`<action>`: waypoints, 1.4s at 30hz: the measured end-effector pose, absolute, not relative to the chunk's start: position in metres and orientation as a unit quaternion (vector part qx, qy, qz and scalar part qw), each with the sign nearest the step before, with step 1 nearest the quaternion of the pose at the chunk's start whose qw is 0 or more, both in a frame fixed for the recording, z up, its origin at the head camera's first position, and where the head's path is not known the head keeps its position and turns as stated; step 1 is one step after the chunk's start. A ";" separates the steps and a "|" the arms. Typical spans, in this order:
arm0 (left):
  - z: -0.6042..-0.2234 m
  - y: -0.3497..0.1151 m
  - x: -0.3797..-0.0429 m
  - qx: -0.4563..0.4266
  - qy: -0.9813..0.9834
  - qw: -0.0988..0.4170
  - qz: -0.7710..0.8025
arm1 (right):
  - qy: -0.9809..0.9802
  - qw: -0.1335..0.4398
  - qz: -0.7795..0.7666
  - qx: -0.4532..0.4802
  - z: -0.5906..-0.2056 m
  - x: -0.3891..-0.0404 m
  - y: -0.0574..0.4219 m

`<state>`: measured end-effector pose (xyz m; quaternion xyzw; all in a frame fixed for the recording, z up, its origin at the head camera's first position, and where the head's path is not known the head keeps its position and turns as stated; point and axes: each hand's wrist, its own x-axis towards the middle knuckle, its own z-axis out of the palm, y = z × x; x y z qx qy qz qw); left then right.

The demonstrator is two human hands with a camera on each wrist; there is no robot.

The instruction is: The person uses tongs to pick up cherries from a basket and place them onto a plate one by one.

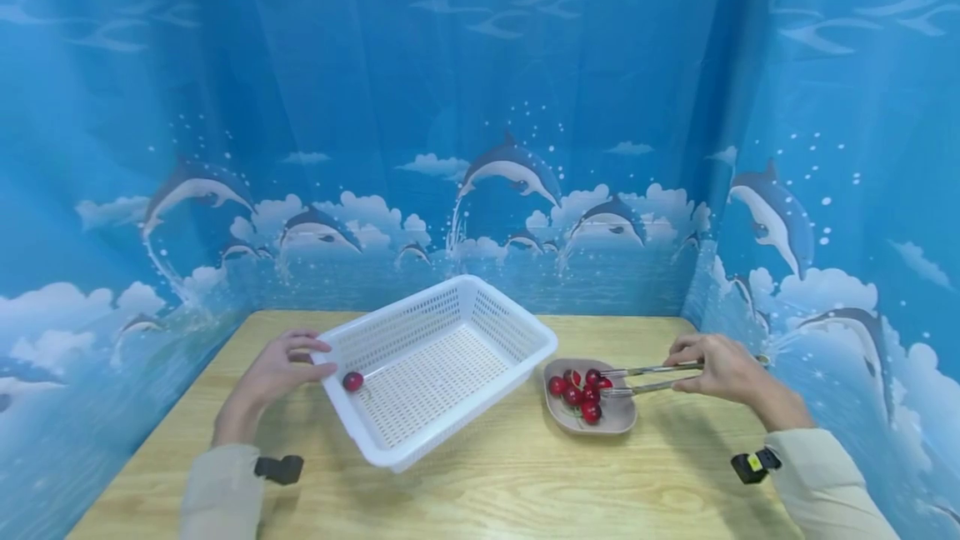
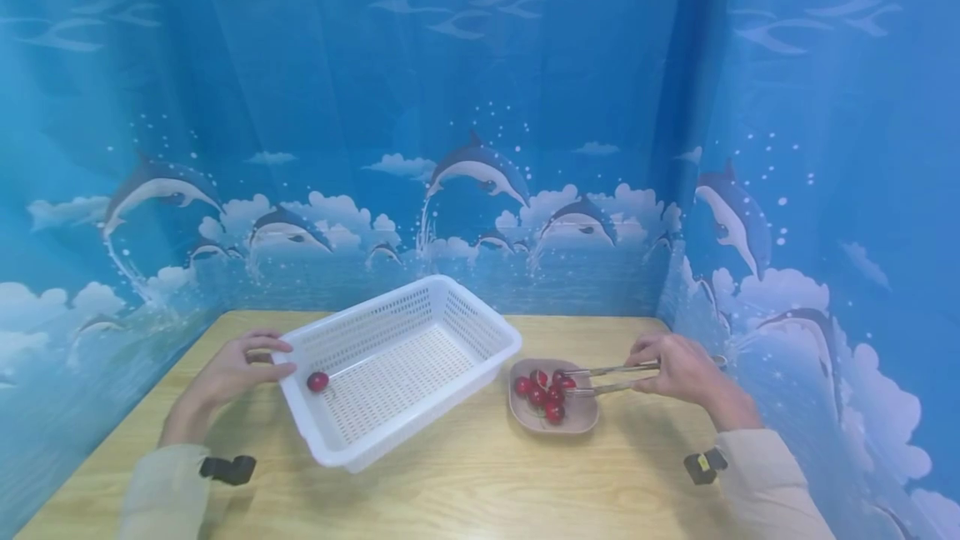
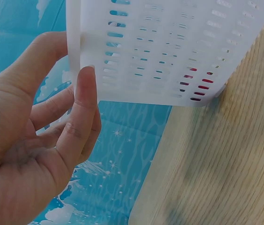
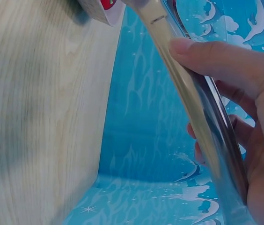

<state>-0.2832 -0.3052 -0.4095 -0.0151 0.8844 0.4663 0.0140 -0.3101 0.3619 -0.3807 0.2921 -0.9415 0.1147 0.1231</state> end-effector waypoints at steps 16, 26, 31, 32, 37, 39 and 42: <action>-0.407 -0.305 -0.283 -0.015 0.886 0.016 0.463 | -0.944 0.131 0.105 0.283 -0.377 -0.306 0.362; -0.407 -0.305 -0.283 -0.017 0.884 0.017 0.467 | -0.913 0.218 0.110 0.327 -0.361 -0.303 0.343; -0.408 -0.306 -0.284 -0.017 0.885 0.016 0.465 | -0.896 0.267 0.078 0.346 -0.358 -0.305 0.331; -0.408 -0.306 -0.284 -0.016 0.885 0.017 0.465 | -0.893 0.274 0.075 0.349 -0.357 -0.305 0.328; -0.409 -0.306 -0.284 -0.013 0.885 0.015 0.466 | -0.877 0.299 0.075 0.369 -0.353 -0.307 0.314; -0.409 -0.306 -0.284 -0.012 0.886 0.014 0.464 | -0.868 0.309 0.079 0.381 -0.352 -0.308 0.309; -0.409 -0.306 -0.284 -0.013 0.886 0.015 0.464 | -0.854 0.324 0.082 0.399 -0.348 -0.310 0.300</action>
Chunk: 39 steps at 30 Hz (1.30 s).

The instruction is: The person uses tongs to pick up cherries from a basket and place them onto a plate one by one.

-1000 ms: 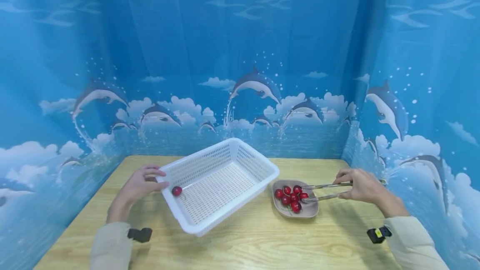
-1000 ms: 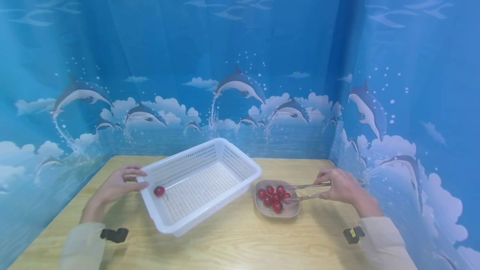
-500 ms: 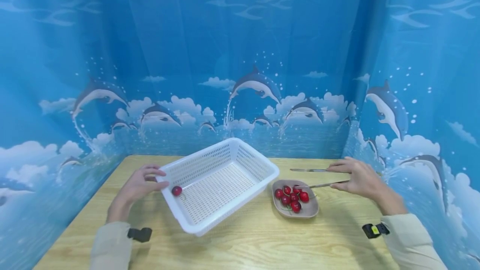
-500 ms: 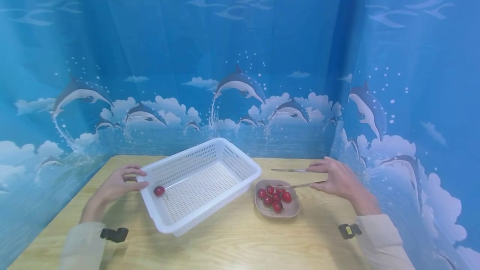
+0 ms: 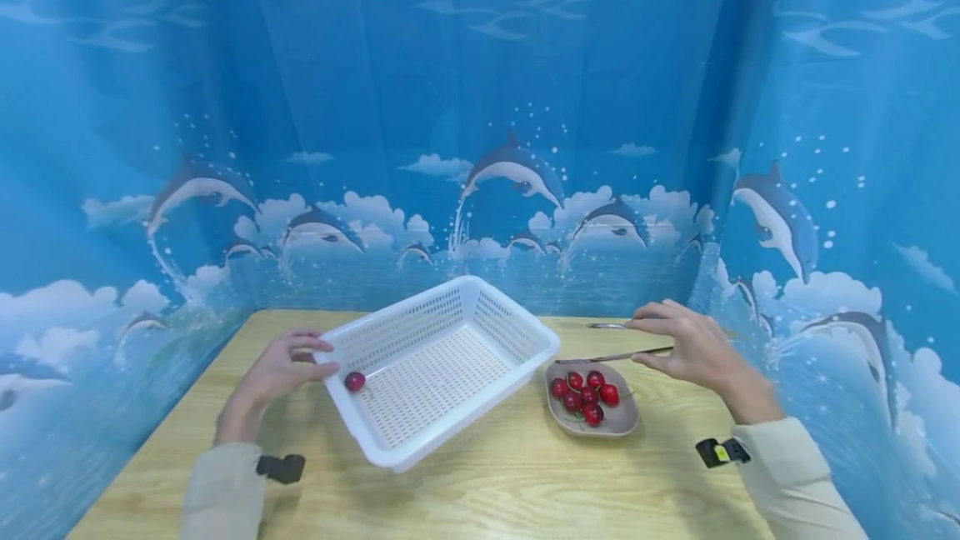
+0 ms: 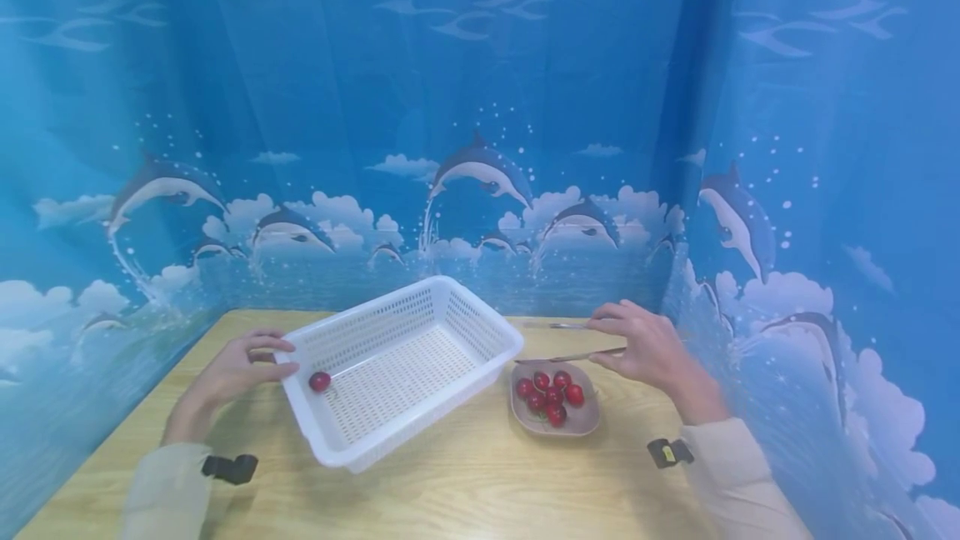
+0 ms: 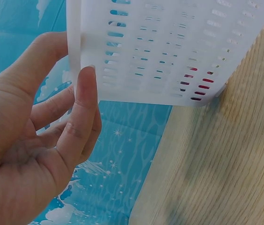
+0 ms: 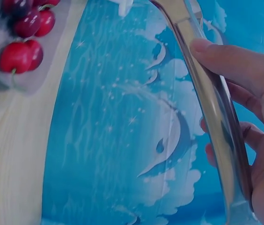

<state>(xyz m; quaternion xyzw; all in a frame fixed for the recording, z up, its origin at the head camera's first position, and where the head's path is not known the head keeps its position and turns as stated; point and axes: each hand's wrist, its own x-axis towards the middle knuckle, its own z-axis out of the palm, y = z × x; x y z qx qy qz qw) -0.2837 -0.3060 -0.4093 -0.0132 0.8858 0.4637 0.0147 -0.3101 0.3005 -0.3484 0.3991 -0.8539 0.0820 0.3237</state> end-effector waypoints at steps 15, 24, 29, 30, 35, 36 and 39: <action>-0.410 -0.306 -0.285 -0.013 0.886 0.009 0.463 | -0.826 0.317 0.106 0.453 -0.328 -0.327 0.252; -0.413 -0.308 -0.286 -0.009 0.883 0.009 0.468 | -0.830 0.288 0.128 0.460 -0.323 -0.340 0.214; -0.413 -0.307 -0.286 -0.011 0.883 0.009 0.469 | -0.822 0.279 0.137 0.477 -0.320 -0.345 0.193; -0.413 -0.307 -0.286 -0.013 0.882 0.009 0.470 | -0.821 0.278 0.137 0.479 -0.319 -0.346 0.190; -0.412 -0.306 -0.284 -0.012 0.881 0.010 0.473 | -0.822 0.263 0.137 0.485 -0.317 -0.350 0.173; -0.412 -0.307 -0.284 -0.011 0.881 0.010 0.473 | -0.822 0.259 0.138 0.488 -0.317 -0.351 0.169; -0.411 -0.307 -0.283 -0.008 0.882 0.008 0.471 | -0.820 0.249 0.141 0.496 -0.318 -0.355 0.159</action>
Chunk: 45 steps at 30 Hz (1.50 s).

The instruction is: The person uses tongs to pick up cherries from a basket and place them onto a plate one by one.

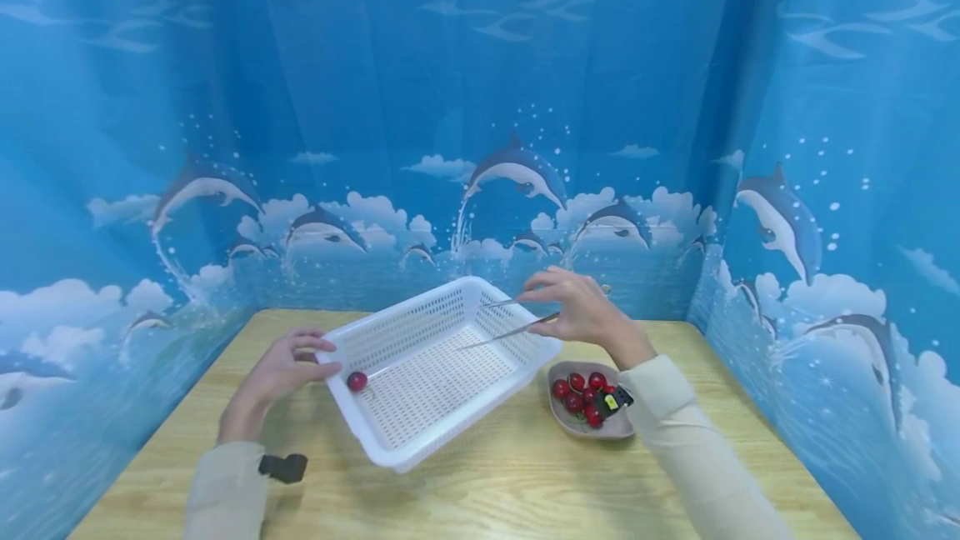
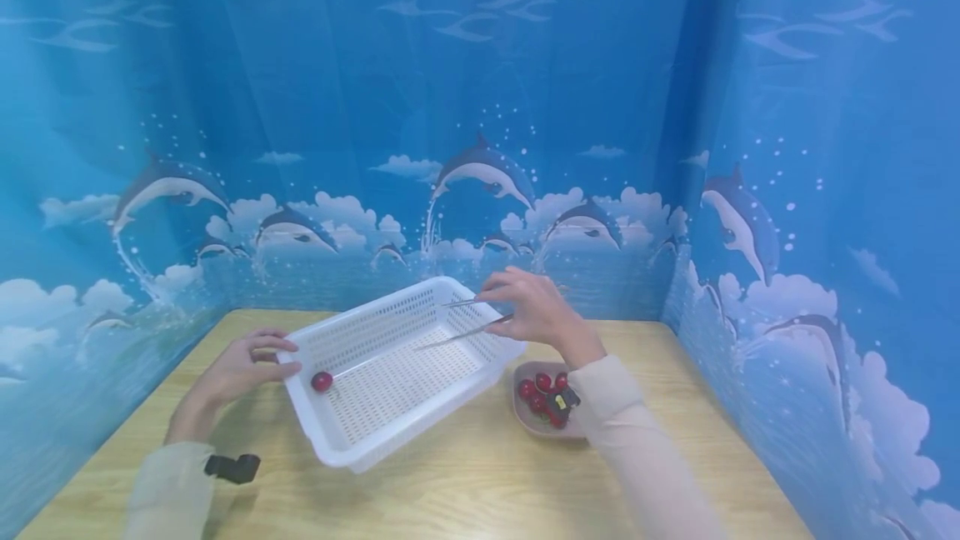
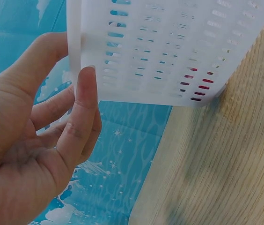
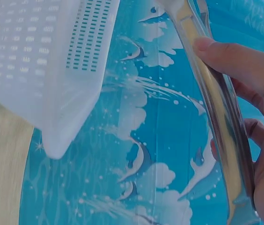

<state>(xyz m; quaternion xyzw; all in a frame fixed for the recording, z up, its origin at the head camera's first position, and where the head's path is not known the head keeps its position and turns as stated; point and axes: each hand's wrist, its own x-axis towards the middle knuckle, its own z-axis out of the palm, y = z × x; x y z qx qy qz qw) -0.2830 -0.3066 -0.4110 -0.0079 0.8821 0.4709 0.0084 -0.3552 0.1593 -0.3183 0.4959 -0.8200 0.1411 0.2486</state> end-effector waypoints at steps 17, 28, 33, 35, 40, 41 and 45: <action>-0.412 -0.307 -0.284 -0.005 0.882 0.005 0.471 | -0.815 0.223 0.114 0.523 -0.318 -0.373 0.106; -0.411 -0.306 -0.283 0.001 0.880 0.004 0.476 | -0.829 0.160 0.107 0.526 -0.325 -0.386 0.076; -0.410 -0.306 -0.282 0.005 0.881 0.004 0.473 | -0.829 0.147 0.100 0.531 -0.328 -0.390 0.060; -0.410 -0.307 -0.282 0.006 0.880 0.005 0.474 | -0.829 0.141 0.099 0.532 -0.329 -0.390 0.054; -0.410 -0.308 -0.283 0.005 0.881 0.006 0.474 | -0.831 0.117 0.095 0.536 -0.331 -0.391 0.036; -0.410 -0.307 -0.283 0.003 0.881 0.007 0.473 | -0.830 0.112 0.095 0.538 -0.331 -0.391 0.033; -0.410 -0.306 -0.283 0.001 0.881 0.008 0.474 | -0.833 0.104 0.071 0.539 -0.334 -0.392 0.020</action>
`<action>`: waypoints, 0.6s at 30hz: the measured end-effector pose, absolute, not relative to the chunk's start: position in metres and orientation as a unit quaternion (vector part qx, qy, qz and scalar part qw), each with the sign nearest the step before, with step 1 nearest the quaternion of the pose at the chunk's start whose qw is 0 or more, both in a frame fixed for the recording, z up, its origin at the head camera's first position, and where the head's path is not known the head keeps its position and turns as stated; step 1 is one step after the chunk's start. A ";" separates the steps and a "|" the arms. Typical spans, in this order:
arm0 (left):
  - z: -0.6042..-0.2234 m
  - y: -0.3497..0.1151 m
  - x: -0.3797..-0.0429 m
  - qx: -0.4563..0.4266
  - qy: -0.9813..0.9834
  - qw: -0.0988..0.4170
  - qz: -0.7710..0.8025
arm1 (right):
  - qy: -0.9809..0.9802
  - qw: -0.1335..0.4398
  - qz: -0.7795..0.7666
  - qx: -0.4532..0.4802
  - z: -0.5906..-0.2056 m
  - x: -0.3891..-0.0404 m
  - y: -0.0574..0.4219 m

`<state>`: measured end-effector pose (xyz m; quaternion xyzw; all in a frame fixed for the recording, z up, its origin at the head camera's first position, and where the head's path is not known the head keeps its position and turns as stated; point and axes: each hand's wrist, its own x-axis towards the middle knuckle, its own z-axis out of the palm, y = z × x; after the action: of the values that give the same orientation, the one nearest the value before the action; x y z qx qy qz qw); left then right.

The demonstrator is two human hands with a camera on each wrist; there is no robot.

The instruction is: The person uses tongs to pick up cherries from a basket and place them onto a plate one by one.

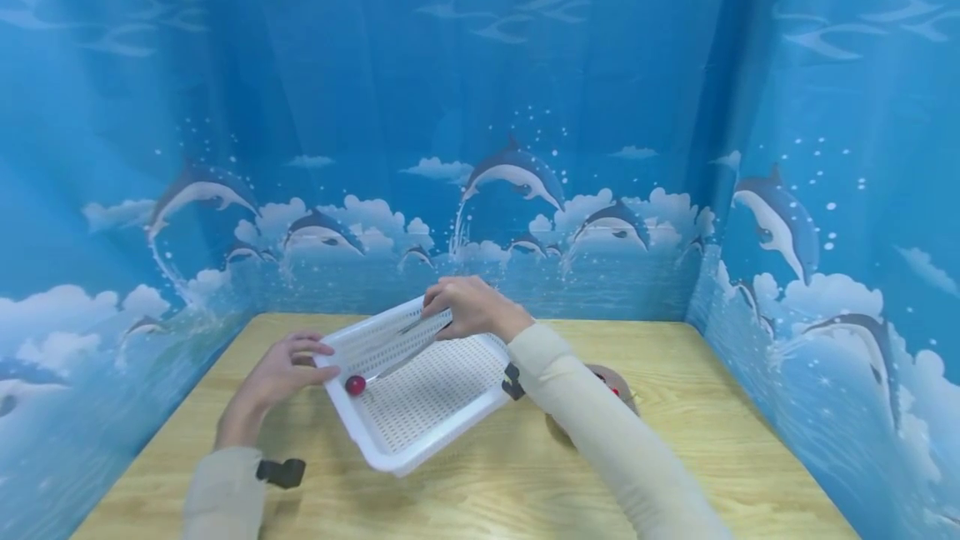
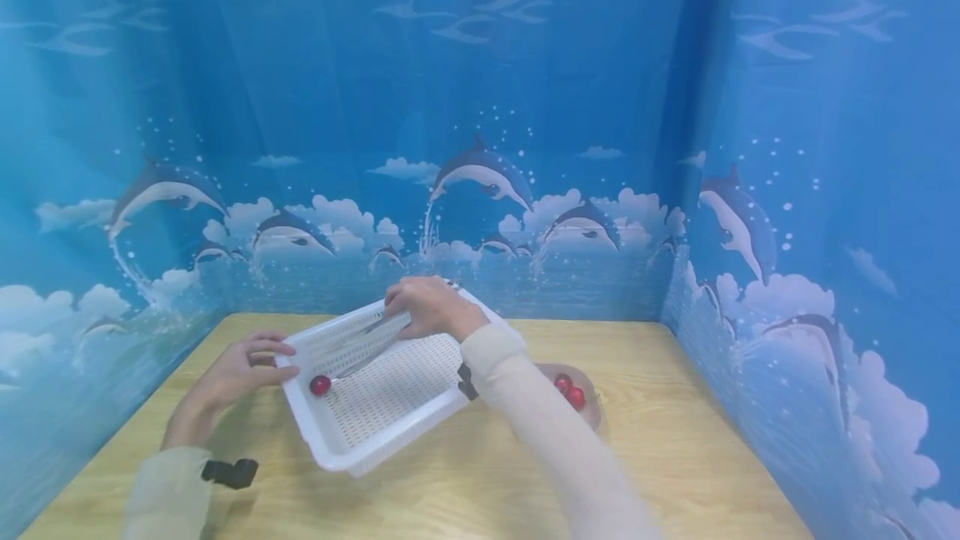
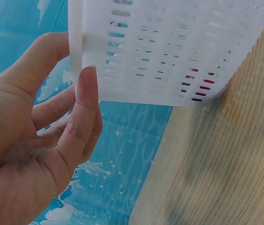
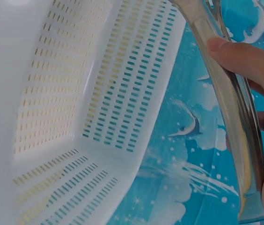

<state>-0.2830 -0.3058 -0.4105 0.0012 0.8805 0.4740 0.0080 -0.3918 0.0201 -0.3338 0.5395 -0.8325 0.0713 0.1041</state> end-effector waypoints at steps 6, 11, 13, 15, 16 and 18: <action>-0.412 -0.306 -0.282 0.007 0.878 0.005 0.479 | -0.843 0.093 0.021 0.530 -0.339 -0.395 -0.001; -0.413 -0.307 -0.282 0.016 0.876 0.001 0.482 | -0.853 0.074 0.001 0.516 -0.342 -0.396 -0.016; -0.414 -0.307 -0.282 0.018 0.876 0.001 0.481 | -0.857 0.068 -0.003 0.511 -0.344 -0.396 -0.022; -0.414 -0.308 -0.282 0.019 0.875 0.002 0.483 | -0.860 0.064 -0.006 0.507 -0.347 -0.396 -0.027; -0.414 -0.308 -0.282 0.019 0.876 0.002 0.483 | -0.861 0.060 -0.005 0.505 -0.348 -0.396 -0.030; -0.414 -0.308 -0.282 0.021 0.876 0.000 0.482 | -0.863 0.052 -0.006 0.502 -0.350 -0.395 -0.034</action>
<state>-0.2823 -0.3079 -0.4136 0.0213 0.8759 0.4819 0.0005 -0.3945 -0.0340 -0.3497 0.5017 -0.8634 -0.0062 0.0521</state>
